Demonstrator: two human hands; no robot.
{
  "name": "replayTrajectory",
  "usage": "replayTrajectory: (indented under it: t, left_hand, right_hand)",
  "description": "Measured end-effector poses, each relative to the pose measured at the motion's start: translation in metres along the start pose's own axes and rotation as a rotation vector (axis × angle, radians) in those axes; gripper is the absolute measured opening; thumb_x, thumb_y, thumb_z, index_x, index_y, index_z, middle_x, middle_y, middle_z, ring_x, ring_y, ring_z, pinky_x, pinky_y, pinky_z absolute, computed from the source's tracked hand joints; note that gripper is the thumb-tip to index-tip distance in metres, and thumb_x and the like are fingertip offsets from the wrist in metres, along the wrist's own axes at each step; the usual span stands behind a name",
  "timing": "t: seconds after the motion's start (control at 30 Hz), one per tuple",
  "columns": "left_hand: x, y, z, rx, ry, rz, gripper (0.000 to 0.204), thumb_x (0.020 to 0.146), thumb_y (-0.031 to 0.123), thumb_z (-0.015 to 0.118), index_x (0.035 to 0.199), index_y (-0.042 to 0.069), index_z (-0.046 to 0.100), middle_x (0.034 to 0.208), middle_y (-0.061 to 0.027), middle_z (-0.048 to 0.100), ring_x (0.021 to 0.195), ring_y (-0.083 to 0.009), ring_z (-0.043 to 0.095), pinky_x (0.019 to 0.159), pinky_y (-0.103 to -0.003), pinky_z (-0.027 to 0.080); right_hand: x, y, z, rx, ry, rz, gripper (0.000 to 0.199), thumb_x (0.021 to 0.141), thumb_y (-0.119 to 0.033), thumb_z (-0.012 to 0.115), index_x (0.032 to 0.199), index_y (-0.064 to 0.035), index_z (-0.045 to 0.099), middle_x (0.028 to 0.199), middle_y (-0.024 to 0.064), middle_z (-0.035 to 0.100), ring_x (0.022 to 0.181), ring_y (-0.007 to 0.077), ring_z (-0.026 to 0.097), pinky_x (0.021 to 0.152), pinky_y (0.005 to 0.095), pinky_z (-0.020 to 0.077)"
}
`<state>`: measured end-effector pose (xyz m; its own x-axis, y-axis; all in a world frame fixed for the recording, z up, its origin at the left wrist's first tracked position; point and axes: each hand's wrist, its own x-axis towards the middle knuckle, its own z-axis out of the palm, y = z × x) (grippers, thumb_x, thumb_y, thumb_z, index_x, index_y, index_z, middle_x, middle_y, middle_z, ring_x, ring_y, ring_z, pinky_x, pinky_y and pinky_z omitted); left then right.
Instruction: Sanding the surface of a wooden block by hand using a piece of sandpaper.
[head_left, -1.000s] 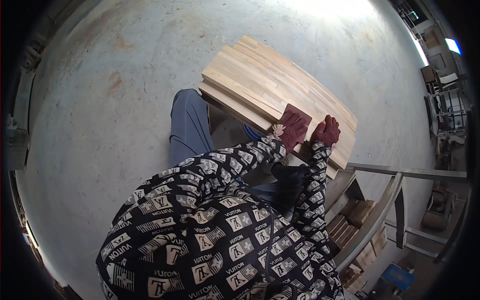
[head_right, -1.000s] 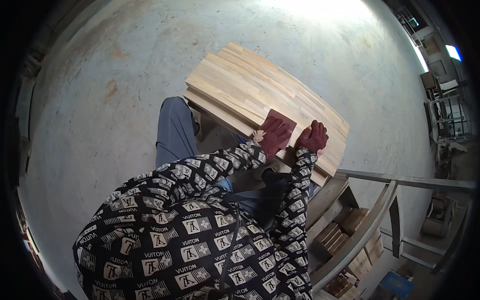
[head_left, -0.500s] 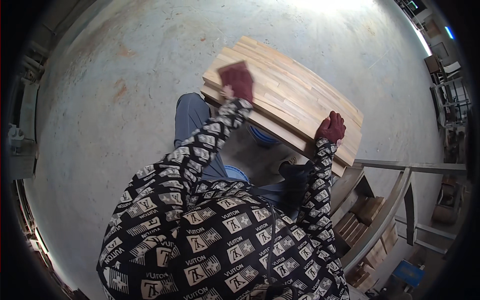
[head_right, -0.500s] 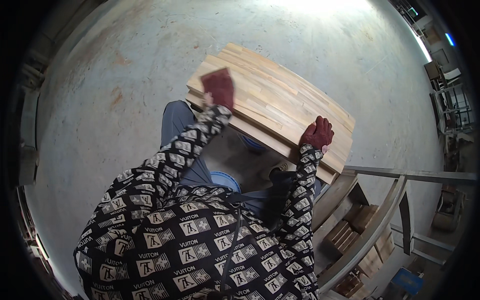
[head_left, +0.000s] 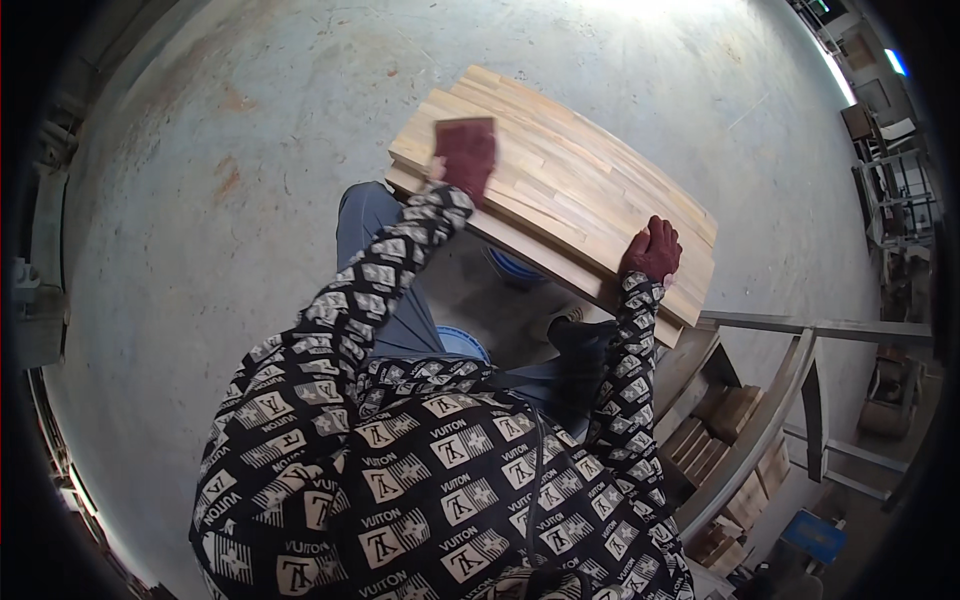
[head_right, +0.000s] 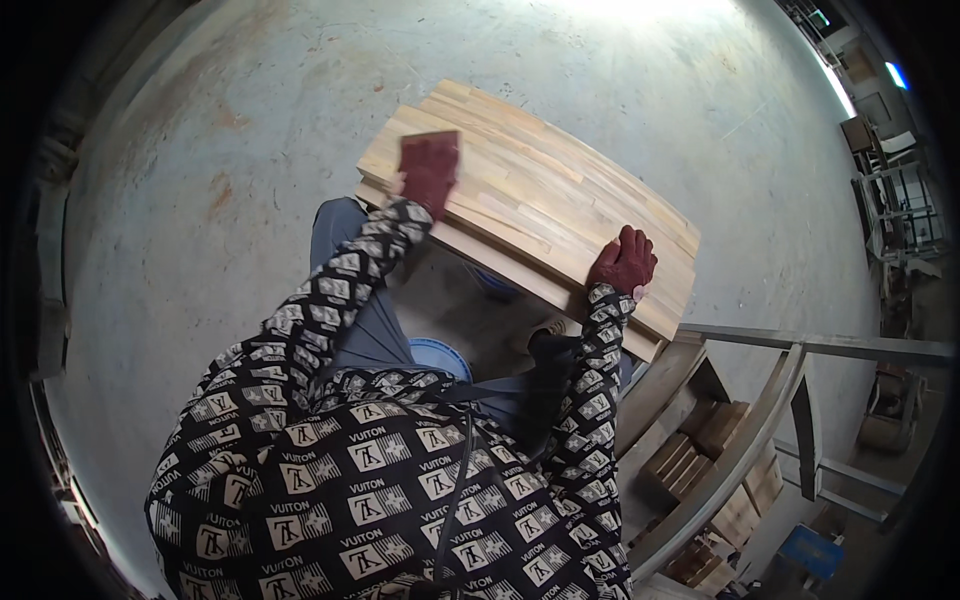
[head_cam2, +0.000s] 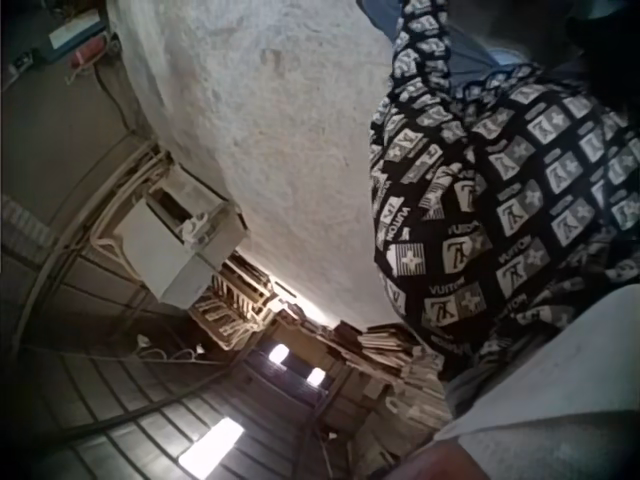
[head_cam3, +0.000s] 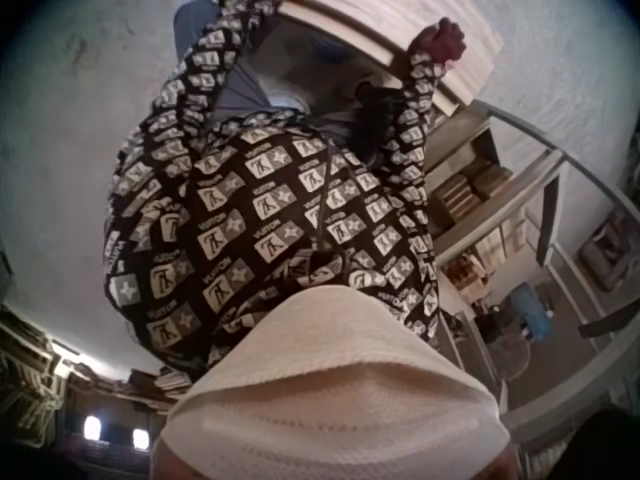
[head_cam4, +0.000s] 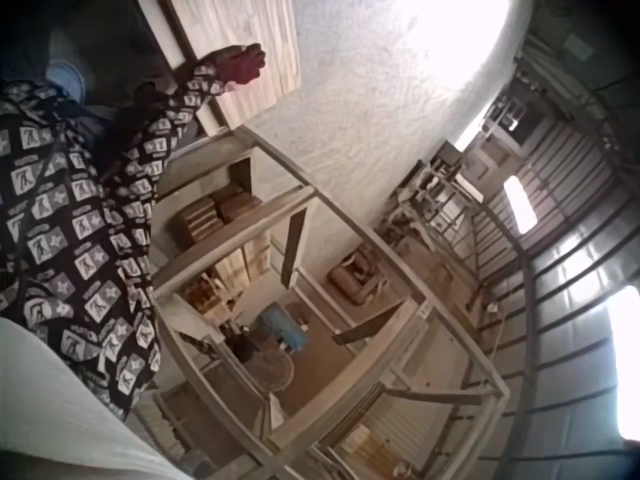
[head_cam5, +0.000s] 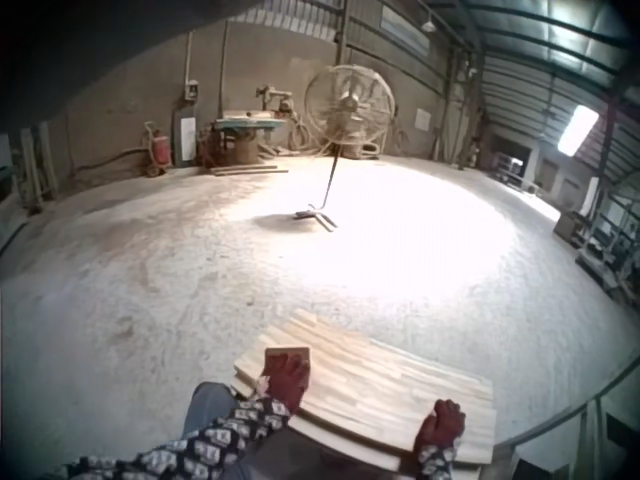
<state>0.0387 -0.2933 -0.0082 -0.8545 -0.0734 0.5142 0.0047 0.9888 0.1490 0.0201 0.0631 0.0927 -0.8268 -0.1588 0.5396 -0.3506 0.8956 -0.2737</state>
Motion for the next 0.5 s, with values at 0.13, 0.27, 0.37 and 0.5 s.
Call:
replayTrajectory:
  t: [0.13, 0.27, 0.37, 0.5]
  left_hand:
    - [0.031, -0.022, -0.043, 0.121, 0.107, -0.167, 0.037, 0.079, 0.029, 0.066, 0.109, 0.007, 0.067, 0.117, -0.0142, 0.061, 0.109, -0.035, 0.053, 0.095, -0.051, 0.039]
    - [0.015, 0.083, 0.025, 0.069, 0.097, -0.202, 0.038, 0.094, 0.027, 0.053, 0.127, 0.008, 0.056, 0.124, -0.0127, 0.06, 0.124, -0.0328, 0.05, 0.108, -0.051, 0.036]
    - [-0.033, 0.151, 0.101, -0.238, -0.216, 0.064, 0.047, 0.102, 0.027, 0.043, 0.146, 0.011, 0.044, 0.142, -0.0091, 0.054, 0.133, -0.026, 0.048, 0.115, -0.041, 0.036]
    - [-0.022, 0.215, 0.008, -0.45, -0.119, 0.398, 0.044, 0.092, 0.028, 0.052, 0.134, 0.016, 0.054, 0.14, -0.0115, 0.054, 0.136, -0.0344, 0.044, 0.117, -0.054, 0.029]
  right_hand:
    - [-0.005, 0.013, 0.002, -0.025, 0.029, 0.013, 0.022, 0.084, -0.012, 0.055, 0.103, -0.0043, 0.062, 0.099, 0.0137, 0.061, 0.097, 0.0337, 0.058, 0.085, 0.0464, 0.0442]
    - [-0.004, 0.01, 0.0, -0.03, 0.004, 0.01, 0.024, 0.083, -0.012, 0.054, 0.104, -0.0042, 0.062, 0.1, 0.014, 0.062, 0.097, 0.0339, 0.057, 0.085, 0.0467, 0.0443]
    - [0.019, -0.041, 0.003, 0.059, -0.019, -0.12, 0.024, 0.083, -0.013, 0.054, 0.104, -0.0041, 0.062, 0.1, 0.0142, 0.061, 0.098, 0.0341, 0.057, 0.085, 0.0469, 0.0442]
    - [-0.011, 0.013, 0.007, 0.012, 0.028, -0.025, 0.019, 0.084, -0.013, 0.053, 0.1, -0.0047, 0.06, 0.098, 0.0142, 0.06, 0.097, 0.0344, 0.057, 0.084, 0.0471, 0.0441]
